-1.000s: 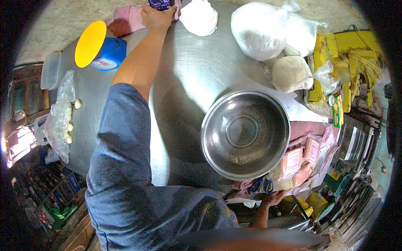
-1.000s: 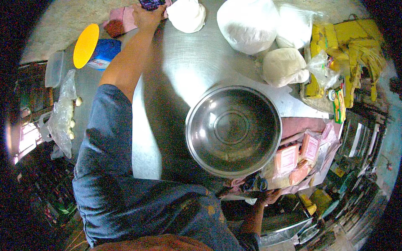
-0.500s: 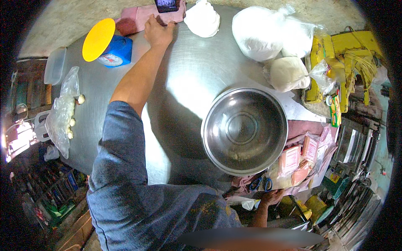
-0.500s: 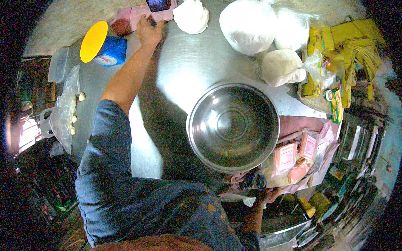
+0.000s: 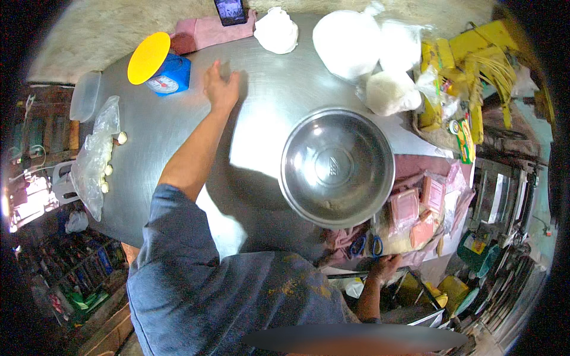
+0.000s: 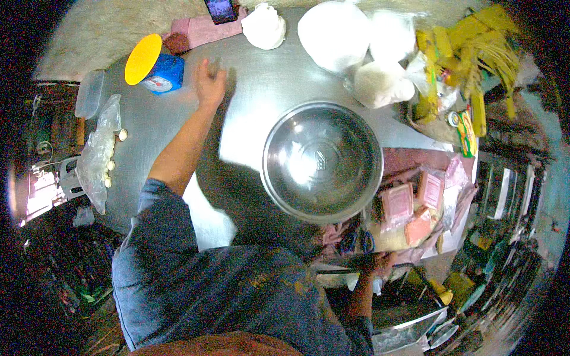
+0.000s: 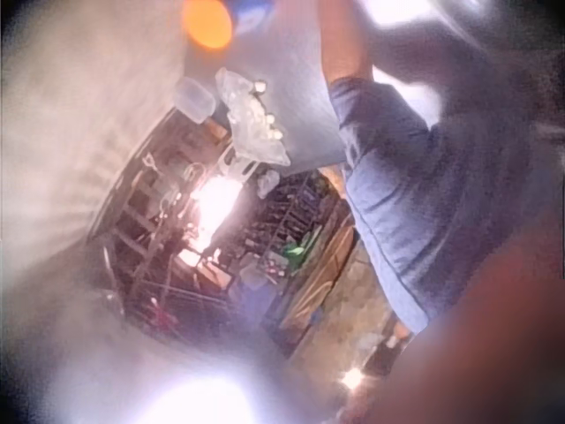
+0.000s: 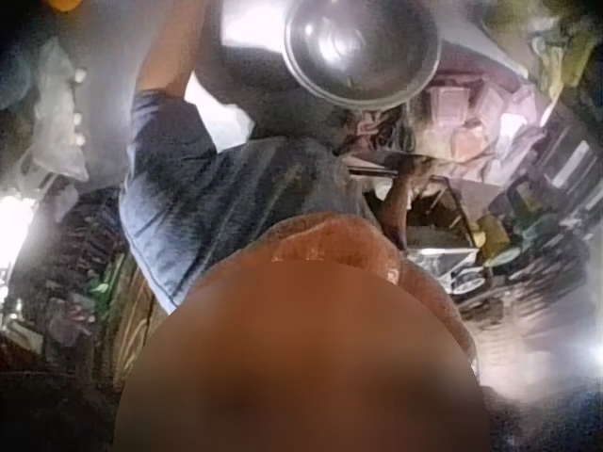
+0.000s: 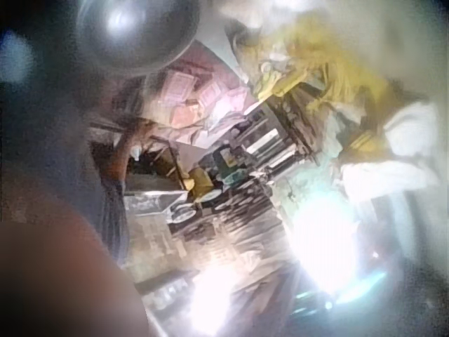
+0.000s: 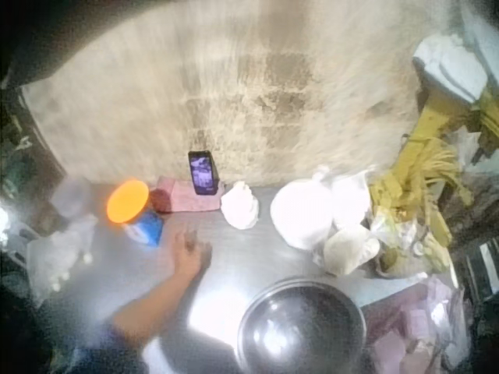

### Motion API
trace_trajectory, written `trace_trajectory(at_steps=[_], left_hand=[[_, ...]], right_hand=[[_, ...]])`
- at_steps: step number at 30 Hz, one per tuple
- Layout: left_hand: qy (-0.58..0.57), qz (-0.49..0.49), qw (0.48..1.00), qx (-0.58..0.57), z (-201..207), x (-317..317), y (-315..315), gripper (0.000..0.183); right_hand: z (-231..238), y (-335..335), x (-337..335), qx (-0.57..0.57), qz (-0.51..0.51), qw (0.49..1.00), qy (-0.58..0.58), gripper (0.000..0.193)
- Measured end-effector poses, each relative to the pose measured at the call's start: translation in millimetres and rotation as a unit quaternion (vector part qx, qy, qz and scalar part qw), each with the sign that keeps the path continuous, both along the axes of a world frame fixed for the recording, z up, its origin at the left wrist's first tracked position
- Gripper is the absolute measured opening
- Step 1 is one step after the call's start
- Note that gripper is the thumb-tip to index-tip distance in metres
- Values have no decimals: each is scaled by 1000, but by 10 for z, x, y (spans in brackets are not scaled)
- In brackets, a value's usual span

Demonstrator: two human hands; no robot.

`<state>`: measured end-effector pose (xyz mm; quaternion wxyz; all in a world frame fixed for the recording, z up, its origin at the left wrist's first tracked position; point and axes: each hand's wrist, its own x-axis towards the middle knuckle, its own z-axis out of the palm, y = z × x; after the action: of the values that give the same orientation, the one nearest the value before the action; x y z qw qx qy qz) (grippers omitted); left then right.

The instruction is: The person uses scissors to cut open several small plastic packages containing pink and yellow food items on a metal table. They discard the cut plastic wrappers into a nearby bin and continue cutting additional packages.

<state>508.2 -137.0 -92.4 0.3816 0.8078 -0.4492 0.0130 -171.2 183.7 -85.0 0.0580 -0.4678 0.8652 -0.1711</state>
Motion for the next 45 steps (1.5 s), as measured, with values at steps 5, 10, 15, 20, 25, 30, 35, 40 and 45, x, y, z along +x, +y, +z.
trace_trajectory(at_steps=[5, 10, 15, 20, 25, 30, 35, 40, 45], left_hand=[[144, 0, 989, -20, 310, -461, 977, 61], [224, -19, 972, -74, 771, -1035, 1710, 55], [186, -62, 977, -81, 1178, -1809, 2193, 48], [178, -180, 966, -52, 1286, -2908, 2676, 30], [375, -257, 872, 180, 1016, -4100, 2791, 42], [128, -232, 933, 243, 781, -4870, 2568, 77], [176, -211, 914, 298, 990, -4920, 2618, 52], [370, -224, 873, 225, 1185, -5050, 2909, 40], [256, -344, 903, 26, 1091, -5497, 2846, 41]], right_hand=[[96, -70, 129, 89, -61, 993, 52, 36], [-38, -69, 54, -77, 25, 982, -170, 30], [140, -78, 10, 44, 38, 998, -18, 22], [378, -52, -134, -42, 198, 977, -64, 17], [695, 89, -462, -68, 201, 953, -217, 25], [779, -142, -273, -19, 358, 904, -234, 28], [660, -212, -21, 78, 325, 851, -405, 32], [822, -158, -156, 221, 65, 546, -805, 38], [1145, -163, -215, 131, 121, 487, -855, 30]])
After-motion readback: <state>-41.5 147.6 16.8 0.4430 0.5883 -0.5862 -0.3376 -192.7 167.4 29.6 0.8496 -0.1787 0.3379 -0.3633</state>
